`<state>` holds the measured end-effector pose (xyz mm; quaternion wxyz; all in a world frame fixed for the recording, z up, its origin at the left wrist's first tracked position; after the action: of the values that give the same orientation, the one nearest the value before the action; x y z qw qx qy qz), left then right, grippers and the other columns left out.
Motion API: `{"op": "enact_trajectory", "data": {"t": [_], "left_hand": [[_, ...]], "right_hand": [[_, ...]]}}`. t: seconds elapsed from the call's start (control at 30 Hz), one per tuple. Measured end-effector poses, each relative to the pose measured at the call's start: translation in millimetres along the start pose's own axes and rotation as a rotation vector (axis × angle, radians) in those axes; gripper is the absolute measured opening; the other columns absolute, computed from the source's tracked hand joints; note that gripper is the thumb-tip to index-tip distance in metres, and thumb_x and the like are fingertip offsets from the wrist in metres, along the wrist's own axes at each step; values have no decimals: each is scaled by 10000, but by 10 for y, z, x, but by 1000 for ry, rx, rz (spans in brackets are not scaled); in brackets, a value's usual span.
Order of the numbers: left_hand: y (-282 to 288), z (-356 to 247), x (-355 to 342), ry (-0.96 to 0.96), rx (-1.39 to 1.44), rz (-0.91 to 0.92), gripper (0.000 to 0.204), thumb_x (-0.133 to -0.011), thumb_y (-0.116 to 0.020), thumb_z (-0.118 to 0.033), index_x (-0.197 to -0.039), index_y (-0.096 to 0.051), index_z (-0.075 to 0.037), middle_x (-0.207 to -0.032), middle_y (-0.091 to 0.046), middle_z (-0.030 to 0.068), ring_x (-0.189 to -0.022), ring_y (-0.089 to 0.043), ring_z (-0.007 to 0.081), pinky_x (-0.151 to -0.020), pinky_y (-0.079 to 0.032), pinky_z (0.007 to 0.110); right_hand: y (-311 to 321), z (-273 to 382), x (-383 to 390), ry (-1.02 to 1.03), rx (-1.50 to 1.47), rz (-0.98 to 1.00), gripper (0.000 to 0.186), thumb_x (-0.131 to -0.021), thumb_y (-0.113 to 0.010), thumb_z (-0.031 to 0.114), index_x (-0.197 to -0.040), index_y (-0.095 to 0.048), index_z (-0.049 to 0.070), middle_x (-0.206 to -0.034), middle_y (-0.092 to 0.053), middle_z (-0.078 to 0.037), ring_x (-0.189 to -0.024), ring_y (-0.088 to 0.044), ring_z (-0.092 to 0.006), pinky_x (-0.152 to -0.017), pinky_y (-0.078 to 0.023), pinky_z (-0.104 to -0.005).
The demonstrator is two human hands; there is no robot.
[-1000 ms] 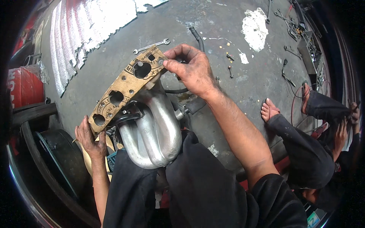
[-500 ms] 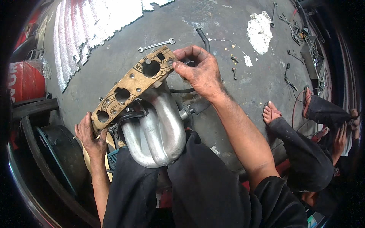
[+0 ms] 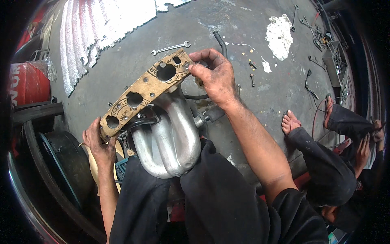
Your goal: The person uses scissors to cut a new gasket from a sheet of gasket material, using an old intake manifold gasket as a template, and then fits the new gasket onto an intake manifold.
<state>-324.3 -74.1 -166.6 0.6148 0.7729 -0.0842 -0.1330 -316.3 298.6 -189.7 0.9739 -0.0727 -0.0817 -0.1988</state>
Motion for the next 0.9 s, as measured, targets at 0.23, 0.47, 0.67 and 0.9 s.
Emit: {"op": "enact_trajectory", "data": {"t": [0.23, 0.47, 0.67, 0.9], "left_hand": [[56, -56, -10, -23, -18, 43, 841, -697, -844, -334, -1430, -477, -146, -1259, -573, 83, -1212, -526, 273, -1170, -133, 592], [79, 55, 30, -16, -62, -8, 831, -729, -813, -394, -1439, -463, -142, -1245, -572, 76, -1193, -525, 265, -1155, -118, 621], [67, 32, 16, -30, -25, 16, 808, -777, -758, -462, -1457, -459, -145, -1286, -566, 83, -1223, -516, 276, -1156, -128, 604], [53, 10, 21, -13, -2, 4, 853, -732, -806, -415, -1468, -437, -191, -1277, -545, 53, -1227, -501, 253, -1154, -114, 649]], "right_hand": [[-6, -74, -20, 112, 50, -24, 263, -801, -710, 106, -1039, -648, 13, -1101, -654, -79, -1005, -608, -160, -883, -490, -315], [-231, 93, 227, 869, 743, -112, 126, -831, -674, 68, -955, -685, 50, -1257, -588, -142, -1132, -572, -296, -978, -446, -413], [-293, 226, 303, 792, 1136, -184, 170, -821, -678, 102, -985, -714, 76, -1205, -641, -110, -1195, -534, -303, -1041, -364, -456], [-479, 363, 421, 680, 1299, -298, 264, -811, -793, 301, -957, -725, 91, -1173, -596, -84, -1135, -523, -274, -1024, -324, -443]]}}
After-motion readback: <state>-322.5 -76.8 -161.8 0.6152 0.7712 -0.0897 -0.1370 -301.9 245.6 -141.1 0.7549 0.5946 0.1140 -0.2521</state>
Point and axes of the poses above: each hand's wrist, its own x-axis away from the middle knuckle, its own y-axis out of the back of the hand, z = x × y, the point moved 3 cm from there along -x, towards the middle knuckle
